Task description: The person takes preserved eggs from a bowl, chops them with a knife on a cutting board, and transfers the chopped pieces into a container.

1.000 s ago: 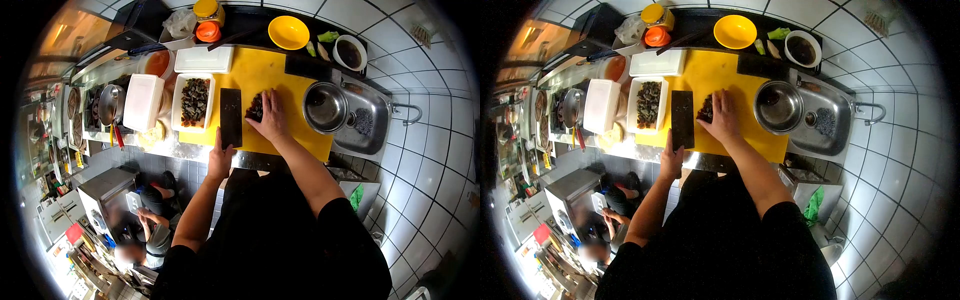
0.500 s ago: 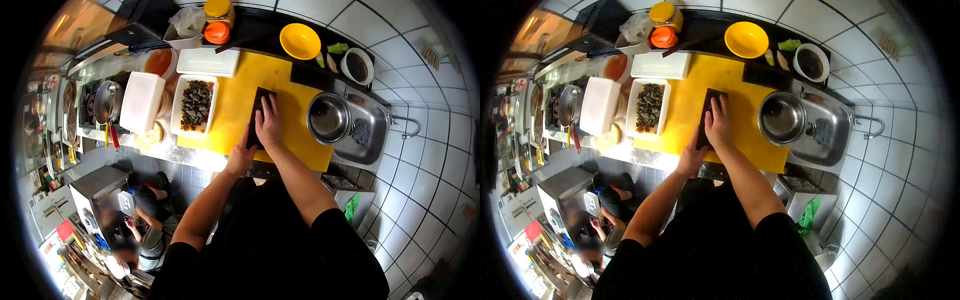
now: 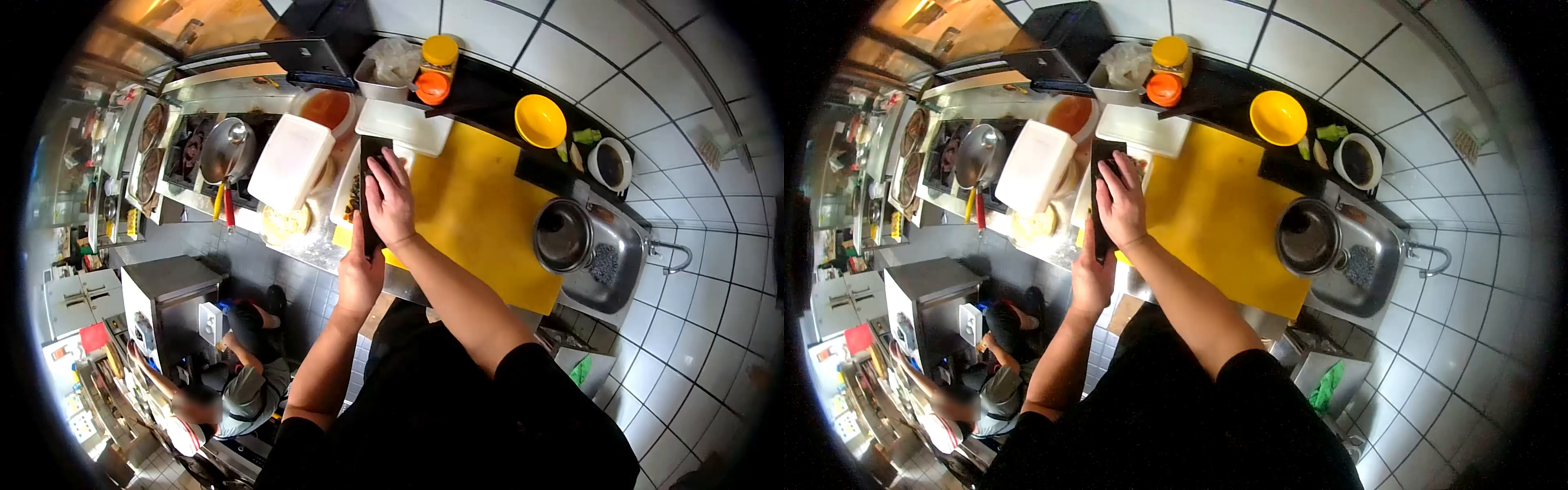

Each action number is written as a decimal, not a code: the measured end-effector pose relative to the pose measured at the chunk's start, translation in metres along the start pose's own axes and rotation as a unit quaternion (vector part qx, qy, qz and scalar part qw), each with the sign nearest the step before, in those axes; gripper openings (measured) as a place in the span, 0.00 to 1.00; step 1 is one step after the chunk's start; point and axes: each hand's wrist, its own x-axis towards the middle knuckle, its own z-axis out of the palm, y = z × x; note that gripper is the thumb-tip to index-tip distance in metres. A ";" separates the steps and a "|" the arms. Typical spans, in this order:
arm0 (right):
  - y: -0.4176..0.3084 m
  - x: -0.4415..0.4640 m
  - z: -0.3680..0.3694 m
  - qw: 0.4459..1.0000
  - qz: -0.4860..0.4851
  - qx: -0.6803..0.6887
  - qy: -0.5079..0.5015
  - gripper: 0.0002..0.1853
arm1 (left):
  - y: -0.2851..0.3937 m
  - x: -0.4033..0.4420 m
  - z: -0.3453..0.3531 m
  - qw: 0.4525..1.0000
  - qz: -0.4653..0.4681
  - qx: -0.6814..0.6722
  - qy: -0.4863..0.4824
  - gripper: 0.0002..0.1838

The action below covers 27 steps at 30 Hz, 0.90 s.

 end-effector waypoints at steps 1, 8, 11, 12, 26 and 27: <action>0.001 0.000 0.016 1.000 0.023 0.014 0.015 0.16 | -0.007 0.006 -0.005 1.000 0.012 0.018 0.013 0.43; 0.039 -0.019 0.060 0.989 0.115 -0.083 0.028 0.10 | -0.023 0.013 -0.025 0.983 0.048 0.172 0.045 0.40; 0.041 -0.018 0.045 0.993 0.113 -0.030 0.019 0.08 | -0.032 0.010 -0.020 0.980 0.060 0.174 0.070 0.37; 0.036 -0.010 0.035 0.996 0.078 -0.036 0.037 0.04 | -0.034 0.011 -0.019 0.980 0.067 0.172 0.077 0.36; 0.039 -0.001 -0.147 0.998 0.037 -0.032 -0.025 0.06 | -0.006 -0.010 -0.008 0.976 0.109 0.183 0.046 0.20; 0.053 -0.003 -0.177 0.997 0.026 -0.066 -0.003 0.07 | 0.000 -0.013 -0.004 0.984 0.106 0.142 0.033 0.20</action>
